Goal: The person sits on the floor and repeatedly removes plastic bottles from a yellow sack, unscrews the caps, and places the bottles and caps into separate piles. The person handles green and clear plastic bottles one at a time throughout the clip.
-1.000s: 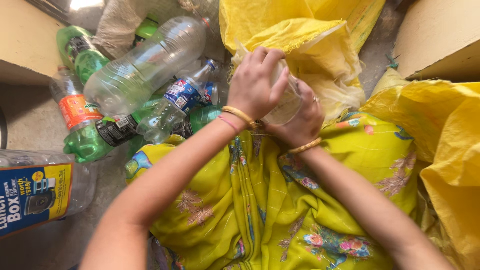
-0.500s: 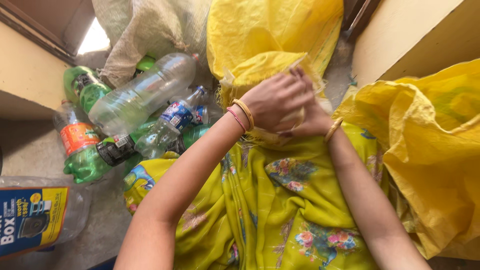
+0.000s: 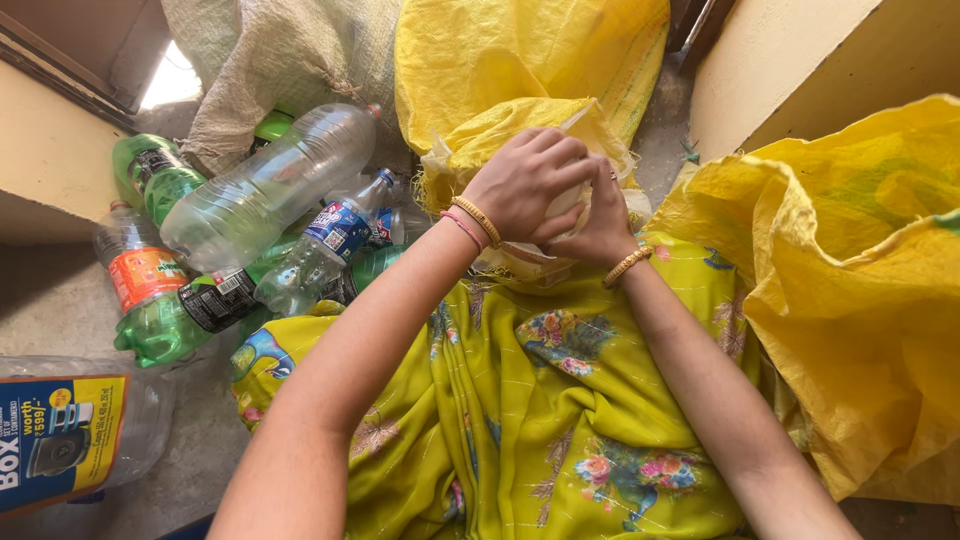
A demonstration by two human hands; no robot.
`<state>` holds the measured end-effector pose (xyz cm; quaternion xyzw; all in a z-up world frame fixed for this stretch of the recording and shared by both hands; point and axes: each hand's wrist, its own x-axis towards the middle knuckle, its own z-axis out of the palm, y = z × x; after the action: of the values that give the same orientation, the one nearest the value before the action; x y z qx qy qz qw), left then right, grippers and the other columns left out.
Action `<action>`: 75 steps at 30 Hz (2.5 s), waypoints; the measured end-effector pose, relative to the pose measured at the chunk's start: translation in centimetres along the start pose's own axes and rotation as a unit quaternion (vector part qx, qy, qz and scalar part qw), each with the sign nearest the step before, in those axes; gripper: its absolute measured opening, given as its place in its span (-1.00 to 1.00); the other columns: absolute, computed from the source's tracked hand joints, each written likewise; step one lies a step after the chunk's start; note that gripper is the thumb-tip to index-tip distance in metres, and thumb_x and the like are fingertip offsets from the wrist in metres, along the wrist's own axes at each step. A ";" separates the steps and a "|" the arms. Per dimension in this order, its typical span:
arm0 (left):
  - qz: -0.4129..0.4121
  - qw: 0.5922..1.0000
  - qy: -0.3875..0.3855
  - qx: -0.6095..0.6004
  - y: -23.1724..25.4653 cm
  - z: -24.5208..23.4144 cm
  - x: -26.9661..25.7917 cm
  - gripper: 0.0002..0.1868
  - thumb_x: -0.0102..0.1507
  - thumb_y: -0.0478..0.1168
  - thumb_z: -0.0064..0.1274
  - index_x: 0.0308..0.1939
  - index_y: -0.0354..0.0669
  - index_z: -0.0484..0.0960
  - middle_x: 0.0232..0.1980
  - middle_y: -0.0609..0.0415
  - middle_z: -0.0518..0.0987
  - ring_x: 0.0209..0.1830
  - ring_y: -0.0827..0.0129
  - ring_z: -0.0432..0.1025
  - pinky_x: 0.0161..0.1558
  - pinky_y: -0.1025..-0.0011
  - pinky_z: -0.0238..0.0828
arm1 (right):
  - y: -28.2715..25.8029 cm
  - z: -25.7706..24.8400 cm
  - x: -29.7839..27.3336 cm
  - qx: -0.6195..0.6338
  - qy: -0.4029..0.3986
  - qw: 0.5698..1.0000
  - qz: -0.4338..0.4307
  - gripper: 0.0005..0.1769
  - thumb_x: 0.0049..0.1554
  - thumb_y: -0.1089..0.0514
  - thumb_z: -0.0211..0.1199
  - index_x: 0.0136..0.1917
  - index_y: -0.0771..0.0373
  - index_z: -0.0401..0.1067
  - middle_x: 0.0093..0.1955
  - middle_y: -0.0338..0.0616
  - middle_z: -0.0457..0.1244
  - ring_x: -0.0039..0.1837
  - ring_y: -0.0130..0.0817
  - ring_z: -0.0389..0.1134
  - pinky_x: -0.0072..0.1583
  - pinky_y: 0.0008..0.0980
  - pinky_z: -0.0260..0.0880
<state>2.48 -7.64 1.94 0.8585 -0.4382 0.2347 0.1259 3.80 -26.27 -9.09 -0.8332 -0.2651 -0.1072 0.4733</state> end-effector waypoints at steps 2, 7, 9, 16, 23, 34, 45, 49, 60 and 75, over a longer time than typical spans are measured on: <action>-0.066 0.998 -0.013 -0.010 0.4 0.1 0.0 -0.57 0.21 0.03 0.09 0.04 -0.13 0.53 -0.01 -0.02 0.51 0.09 0.11 0.42 0.18 0.17 0.34 | -0.6 0.3 0.1 -0.016 0.009 0.999 0.047 0.25 -0.40 -0.09 0.68 0.41 0.19 0.06 0.30 0.05 0.21 0.36 0.02 0.29 0.32 -0.07 0.33; -0.119 0.991 0.066 0.002 1.1 0.2 -1.4 -0.61 0.27 0.01 0.06 0.05 -0.13 0.54 0.02 0.00 0.52 0.09 0.14 0.42 0.16 0.18 0.34 | -2.6 1.5 -0.1 -0.014 0.044 0.997 0.059 0.27 -0.41 -0.17 0.69 0.40 0.21 0.07 0.27 0.03 0.22 0.30 0.03 0.30 0.27 -0.06 0.33; -0.180 0.978 0.109 0.008 1.6 0.6 -1.6 -0.61 0.28 0.02 0.04 0.06 -0.14 0.55 0.03 0.00 0.53 0.10 0.14 0.43 0.16 0.18 0.36 | -3.4 2.9 -0.4 -0.060 0.086 0.994 0.040 0.18 -0.31 -0.16 0.66 0.40 0.25 0.10 0.28 0.03 0.22 0.31 0.00 0.27 0.31 -0.05 0.27; -0.523 0.836 0.118 0.116 2.3 3.8 2.6 -0.64 0.13 0.11 0.06 -0.22 -0.05 0.62 -0.12 0.00 0.60 -0.05 0.10 0.48 -0.07 0.13 0.40 | -4.6 7.3 -0.2 -0.226 0.206 0.952 0.017 -0.19 0.12 -0.11 0.56 0.40 0.26 0.18 0.34 -0.06 0.19 0.47 -0.09 0.14 0.49 -0.08 0.11; -0.340 0.937 0.065 0.038 2.2 1.6 -1.9 -0.58 0.28 0.10 -0.02 0.00 -0.12 0.58 -0.01 -0.06 0.56 0.04 0.08 0.46 0.01 0.12 0.41 | -1.7 -0.3 0.8 0.026 -0.047 0.996 -0.068 0.38 -0.32 -0.19 0.68 0.51 0.40 -0.01 0.45 0.16 0.08 0.48 0.01 0.10 0.47 -0.06 0.12; 0.029 0.998 -0.027 -0.039 -2.5 -1.9 -2.6 -0.44 0.40 0.09 0.04 0.33 -0.16 0.39 0.34 -0.17 0.40 0.32 -0.06 0.35 0.33 0.10 0.32 | 0.0 -1.6 2.7 0.055 -0.122 0.990 -0.055 0.27 -0.21 -0.17 0.66 0.55 0.25 0.01 0.48 0.06 0.18 0.54 -0.13 0.23 0.54 -0.17 0.25; -0.078 0.996 0.029 -0.042 -0.7 -0.8 -2.9 -0.58 0.31 0.01 0.07 0.12 -0.15 0.47 0.08 -0.11 0.48 0.03 0.04 0.41 0.11 0.14 0.39 | -0.6 0.2 1.4 0.073 -0.074 0.995 0.012 0.26 -0.22 -0.07 0.63 0.55 0.19 -0.04 0.45 0.05 0.17 0.48 -0.07 0.26 0.47 -0.17 0.29; -0.216 0.974 0.060 -0.037 -0.1 0.4 -3.1 -0.62 0.32 0.02 0.05 0.06 -0.15 0.49 -0.01 -0.11 0.48 -0.01 0.04 0.42 0.05 0.14 0.43 | -2.1 1.8 0.7 0.007 -0.001 1.000 0.030 0.23 -0.16 -0.16 0.67 0.54 0.22 0.01 0.42 0.09 0.19 0.44 0.05 0.27 0.44 -0.08 0.28; -0.593 0.795 0.120 0.042 -2.3 2.2 -4.7 -0.63 0.26 0.09 0.04 -0.06 -0.08 0.56 -0.04 -0.19 0.56 -0.02 -0.11 0.47 -0.05 0.02 0.46 | -8.2 8.3 0.8 -0.217 0.121 0.969 0.014 0.19 -0.05 -0.32 0.58 0.55 0.28 0.03 0.43 0.13 0.15 0.44 0.11 0.20 0.40 0.06 0.20; -0.123 0.986 0.011 -0.110 -3.0 -1.6 -4.4 -0.66 0.40 -0.05 -0.03 0.15 -0.16 0.48 0.06 -0.13 0.51 0.11 -0.02 0.44 0.08 0.13 0.47 | 0.7 1.1 3.1 0.193 -0.213 0.957 -0.022 0.51 -0.28 -0.20 0.67 0.66 0.29 -0.17 0.59 0.07 0.04 0.64 -0.10 0.07 0.61 -0.18 0.08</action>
<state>2.20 -2.14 1.03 0.8841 -0.3514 0.1768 0.2523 6.74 -24.57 -8.85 -0.7233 -0.3940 0.1160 0.5551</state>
